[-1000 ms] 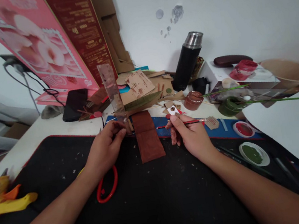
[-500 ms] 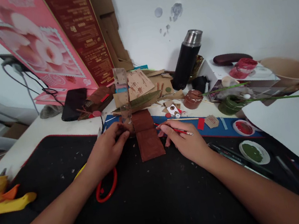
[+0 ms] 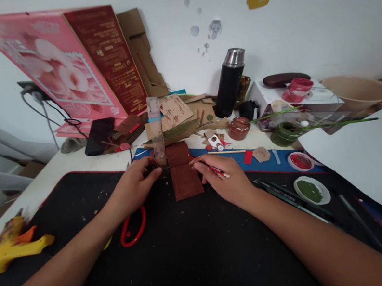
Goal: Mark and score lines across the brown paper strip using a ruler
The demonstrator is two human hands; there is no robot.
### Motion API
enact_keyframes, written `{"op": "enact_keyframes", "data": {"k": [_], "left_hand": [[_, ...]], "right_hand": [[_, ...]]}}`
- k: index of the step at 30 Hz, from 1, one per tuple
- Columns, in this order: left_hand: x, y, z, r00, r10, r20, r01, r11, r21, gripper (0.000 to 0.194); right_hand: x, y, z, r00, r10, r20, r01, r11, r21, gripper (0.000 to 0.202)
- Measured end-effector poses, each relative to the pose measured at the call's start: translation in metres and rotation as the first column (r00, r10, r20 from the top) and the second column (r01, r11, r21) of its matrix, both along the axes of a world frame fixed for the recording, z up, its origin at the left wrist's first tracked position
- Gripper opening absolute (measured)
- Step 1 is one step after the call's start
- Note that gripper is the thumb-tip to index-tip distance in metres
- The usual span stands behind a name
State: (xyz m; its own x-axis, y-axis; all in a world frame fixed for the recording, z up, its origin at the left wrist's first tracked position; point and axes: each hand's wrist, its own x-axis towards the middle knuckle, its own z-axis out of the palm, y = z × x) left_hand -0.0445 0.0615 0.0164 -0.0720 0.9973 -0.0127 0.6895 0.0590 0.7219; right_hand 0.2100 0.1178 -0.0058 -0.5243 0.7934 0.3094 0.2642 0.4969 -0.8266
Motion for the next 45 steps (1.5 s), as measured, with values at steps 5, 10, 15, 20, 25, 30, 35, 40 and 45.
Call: {"op": "enact_keyframes", "data": {"k": [5, 10, 15, 20, 25, 30, 35, 40, 45], "left_hand": [[0.005, -0.008, 0.006, 1.0, -0.014, 0.0, 0.014, 0.999, -0.051, 0.036], [0.009, -0.008, 0.009, 0.996, -0.038, 0.084, 0.049, 0.99, -0.13, 0.038], [0.011, -0.007, 0.012, 0.976, -0.028, 0.216, 0.073, 0.976, -0.203, 0.042], [0.015, -0.011, 0.02, 0.954, 0.019, 0.299, 0.061, 0.965, -0.255, 0.04], [0.022, -0.015, 0.024, 0.91, 0.092, 0.403, 0.037, 0.953, -0.3, 0.035], [0.025, -0.017, 0.023, 0.843, 0.167, 0.511, 0.015, 0.943, -0.334, 0.034], [0.028, -0.021, 0.02, 0.819, 0.196, 0.539, -0.001, 0.941, -0.339, 0.033], [0.035, -0.021, 0.016, 0.841, 0.158, 0.518, 0.034, 0.939, -0.341, 0.033], [0.04, -0.019, 0.008, 0.868, 0.121, 0.481, 0.041, 0.949, -0.314, 0.029]], "right_hand": [[0.0, -0.001, 0.002, 0.998, 0.042, 0.037, -0.047, 0.989, 0.144, 0.021], [0.001, 0.0, 0.002, 0.998, 0.028, 0.061, -0.036, 0.99, 0.138, 0.024], [0.0, 0.001, 0.002, 0.996, 0.024, 0.085, -0.035, 0.99, 0.134, 0.024], [0.0, 0.0, 0.002, 0.993, 0.033, 0.117, -0.049, 0.989, 0.142, 0.025], [0.0, 0.0, 0.003, 0.993, 0.052, 0.108, -0.067, 0.988, 0.141, 0.025], [0.0, -0.001, 0.003, 0.993, 0.066, 0.101, -0.08, 0.987, 0.142, 0.024], [0.001, -0.002, 0.004, 0.992, 0.093, 0.086, -0.104, 0.985, 0.138, 0.023], [0.0, -0.002, 0.006, 0.991, 0.105, 0.086, -0.116, 0.983, 0.139, 0.023], [0.001, -0.002, 0.006, 0.991, 0.126, 0.041, -0.129, 0.987, 0.098, 0.023]]}}
